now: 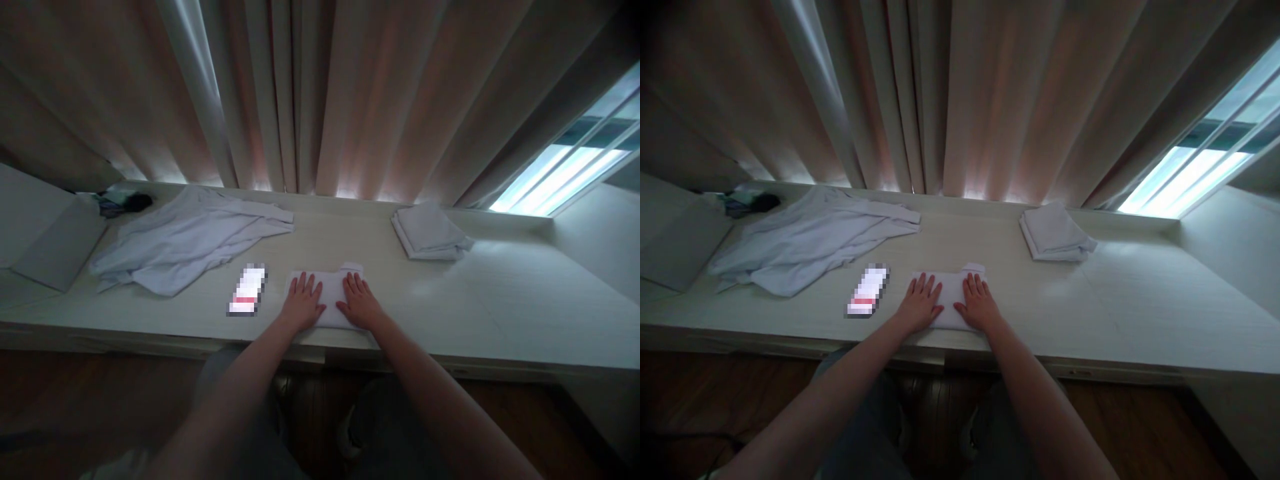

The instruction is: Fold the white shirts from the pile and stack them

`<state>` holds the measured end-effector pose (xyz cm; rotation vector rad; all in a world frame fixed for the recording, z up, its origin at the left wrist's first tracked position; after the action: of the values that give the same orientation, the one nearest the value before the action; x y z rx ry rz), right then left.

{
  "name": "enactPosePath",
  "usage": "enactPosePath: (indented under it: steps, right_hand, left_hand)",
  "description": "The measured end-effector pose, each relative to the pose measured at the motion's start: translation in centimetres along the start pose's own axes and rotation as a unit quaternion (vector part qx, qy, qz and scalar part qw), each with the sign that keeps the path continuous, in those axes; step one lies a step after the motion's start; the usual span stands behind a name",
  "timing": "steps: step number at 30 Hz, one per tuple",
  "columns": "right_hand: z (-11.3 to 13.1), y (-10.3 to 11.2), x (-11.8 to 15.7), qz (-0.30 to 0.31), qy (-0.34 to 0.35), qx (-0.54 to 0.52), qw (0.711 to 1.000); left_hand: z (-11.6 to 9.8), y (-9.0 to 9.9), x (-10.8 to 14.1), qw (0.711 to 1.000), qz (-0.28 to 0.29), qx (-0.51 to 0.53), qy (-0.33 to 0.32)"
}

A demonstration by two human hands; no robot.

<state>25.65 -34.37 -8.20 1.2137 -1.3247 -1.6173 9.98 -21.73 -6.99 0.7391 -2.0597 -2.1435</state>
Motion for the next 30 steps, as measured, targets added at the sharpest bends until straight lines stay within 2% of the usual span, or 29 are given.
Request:
enactPosePath:
  steps: [7, 15, 21, 30]
  right_hand:
    - [0.1, -1.8, 0.1, -0.017, -0.001, 0.006, 1.000]
    - [0.1, -1.7, -0.2, -0.010, -0.013, -0.008, 1.000]
    - [0.3, -1.4, 0.3, 0.018, -0.027, -0.024, 0.999]
    - [0.4, -1.6, 0.7, 0.013, -0.036, -0.025, 0.999]
  left_hand:
    - [-0.6, -1.7, 0.1, 1.000, -0.006, 0.023, 0.007]
    - [-0.5, -1.3, -0.3, 0.999, 0.010, 0.030, 0.015]
    - [0.0, -0.7, 0.9, 0.998, 0.032, 0.038, 0.036]
    - [0.4, -1.3, 1.9, 0.996, 0.023, 0.021, 0.083]
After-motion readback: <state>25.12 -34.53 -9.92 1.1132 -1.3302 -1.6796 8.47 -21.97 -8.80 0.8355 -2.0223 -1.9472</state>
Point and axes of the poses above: each hand's wrist, its own x-axis away from the middle knuckle, its own y-axis out of the back of the hand, z = x × y, the point moved 1 cm from there along -x, towards the middle knuckle, and after that the axes turned 6 degrees about -z, right-handed, at the moved point
